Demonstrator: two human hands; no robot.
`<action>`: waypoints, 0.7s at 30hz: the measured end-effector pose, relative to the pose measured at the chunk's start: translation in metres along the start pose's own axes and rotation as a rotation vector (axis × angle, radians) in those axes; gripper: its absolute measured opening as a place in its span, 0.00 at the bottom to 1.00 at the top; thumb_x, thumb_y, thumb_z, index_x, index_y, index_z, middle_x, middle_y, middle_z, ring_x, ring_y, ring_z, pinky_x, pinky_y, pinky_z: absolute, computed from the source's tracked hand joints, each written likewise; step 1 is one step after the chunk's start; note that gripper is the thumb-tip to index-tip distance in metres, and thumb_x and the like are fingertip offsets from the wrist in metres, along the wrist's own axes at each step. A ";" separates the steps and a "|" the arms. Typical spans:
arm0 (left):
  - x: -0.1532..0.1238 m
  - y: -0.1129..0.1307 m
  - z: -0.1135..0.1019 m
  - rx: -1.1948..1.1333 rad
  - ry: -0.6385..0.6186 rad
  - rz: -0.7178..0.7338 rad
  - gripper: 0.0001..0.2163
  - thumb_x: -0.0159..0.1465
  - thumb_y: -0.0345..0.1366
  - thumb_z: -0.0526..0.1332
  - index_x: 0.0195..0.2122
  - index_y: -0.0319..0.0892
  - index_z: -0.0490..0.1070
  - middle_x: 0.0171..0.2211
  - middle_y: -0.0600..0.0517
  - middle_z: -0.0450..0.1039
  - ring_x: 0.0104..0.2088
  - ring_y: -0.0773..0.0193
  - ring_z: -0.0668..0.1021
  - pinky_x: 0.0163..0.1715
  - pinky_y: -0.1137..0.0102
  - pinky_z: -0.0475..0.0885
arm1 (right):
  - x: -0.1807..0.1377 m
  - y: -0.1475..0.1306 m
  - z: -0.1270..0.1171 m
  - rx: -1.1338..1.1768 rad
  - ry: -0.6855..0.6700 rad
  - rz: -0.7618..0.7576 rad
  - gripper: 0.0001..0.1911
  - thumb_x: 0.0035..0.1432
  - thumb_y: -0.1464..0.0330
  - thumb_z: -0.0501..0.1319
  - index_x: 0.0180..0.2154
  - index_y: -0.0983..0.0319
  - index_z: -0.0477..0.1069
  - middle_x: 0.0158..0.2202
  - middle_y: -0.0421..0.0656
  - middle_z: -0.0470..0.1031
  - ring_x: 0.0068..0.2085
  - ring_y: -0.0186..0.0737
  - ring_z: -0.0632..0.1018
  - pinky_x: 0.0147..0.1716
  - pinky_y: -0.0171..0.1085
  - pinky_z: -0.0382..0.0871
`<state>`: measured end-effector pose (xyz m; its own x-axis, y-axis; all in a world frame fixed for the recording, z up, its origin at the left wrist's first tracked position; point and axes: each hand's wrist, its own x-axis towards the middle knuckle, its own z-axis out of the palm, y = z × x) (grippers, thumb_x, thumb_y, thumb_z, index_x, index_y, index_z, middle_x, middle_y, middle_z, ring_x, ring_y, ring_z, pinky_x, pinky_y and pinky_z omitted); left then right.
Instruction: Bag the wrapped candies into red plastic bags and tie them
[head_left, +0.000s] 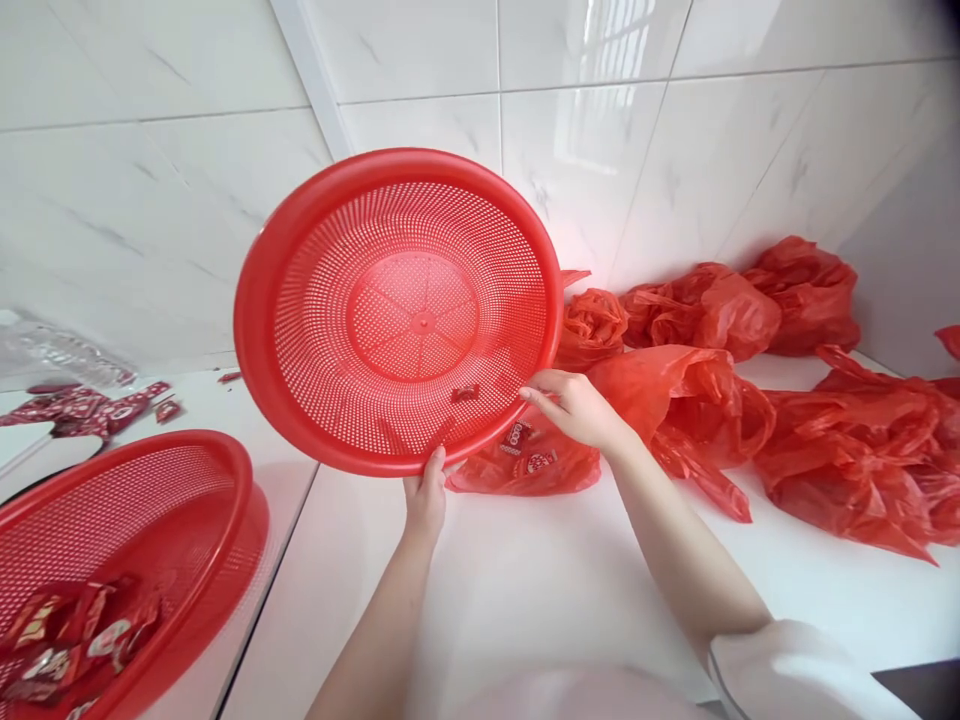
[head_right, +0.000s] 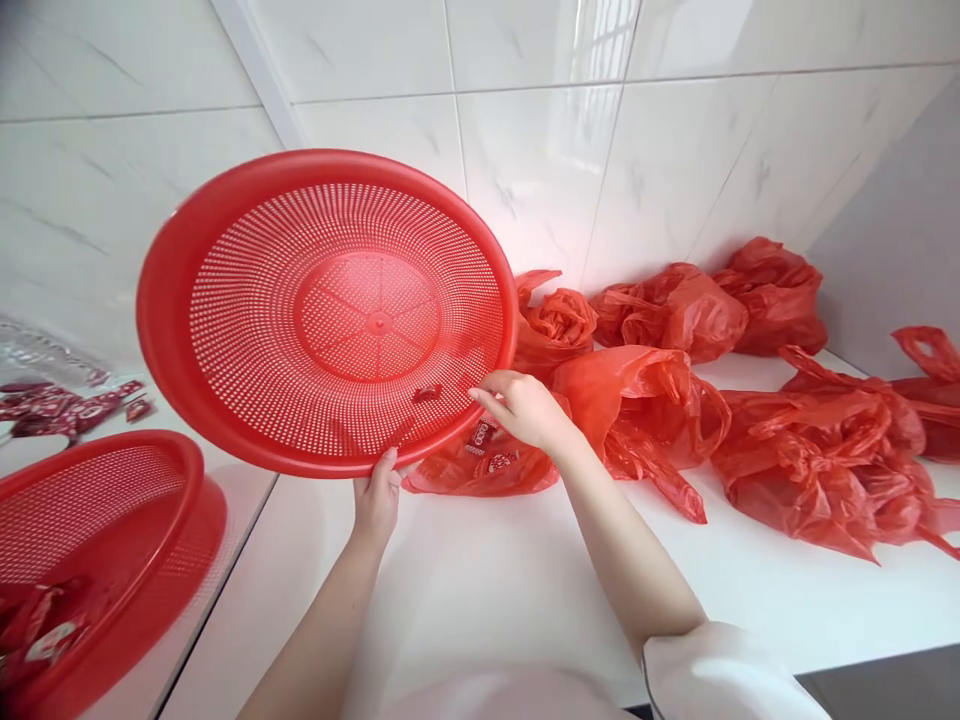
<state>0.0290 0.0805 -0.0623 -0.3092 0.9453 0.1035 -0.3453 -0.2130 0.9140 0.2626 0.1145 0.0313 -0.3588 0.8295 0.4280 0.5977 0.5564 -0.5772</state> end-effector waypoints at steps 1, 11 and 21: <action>-0.001 -0.001 0.001 0.013 -0.011 -0.013 0.25 0.57 0.40 0.65 0.56 0.50 0.66 0.58 0.47 0.67 0.54 0.52 0.73 0.45 0.59 0.76 | 0.000 0.000 0.003 -0.017 0.005 -0.018 0.18 0.67 0.59 0.49 0.32 0.61 0.71 0.31 0.43 0.75 0.33 0.38 0.75 0.35 0.35 0.66; -0.015 -0.013 0.000 0.107 -0.246 -0.118 0.24 0.59 0.43 0.64 0.57 0.45 0.67 0.58 0.44 0.66 0.55 0.49 0.73 0.48 0.57 0.75 | 0.005 0.016 0.047 -0.366 -0.067 -0.032 0.13 0.59 0.67 0.61 0.47 0.63 0.70 0.42 0.48 0.76 0.49 0.48 0.74 0.62 0.58 0.45; 0.002 0.000 -0.005 0.082 0.030 -0.026 0.23 0.55 0.43 0.67 0.51 0.46 0.69 0.54 0.45 0.69 0.52 0.51 0.74 0.41 0.60 0.78 | 0.001 0.009 0.015 0.051 -0.107 -0.037 0.11 0.55 0.72 0.62 0.42 0.60 0.68 0.42 0.44 0.71 0.40 0.39 0.75 0.42 0.38 0.69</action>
<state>0.0239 0.0814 -0.0637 -0.3276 0.9423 0.0691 -0.2799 -0.1666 0.9455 0.2565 0.1215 0.0160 -0.4558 0.8075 0.3745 0.5466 0.5860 -0.5982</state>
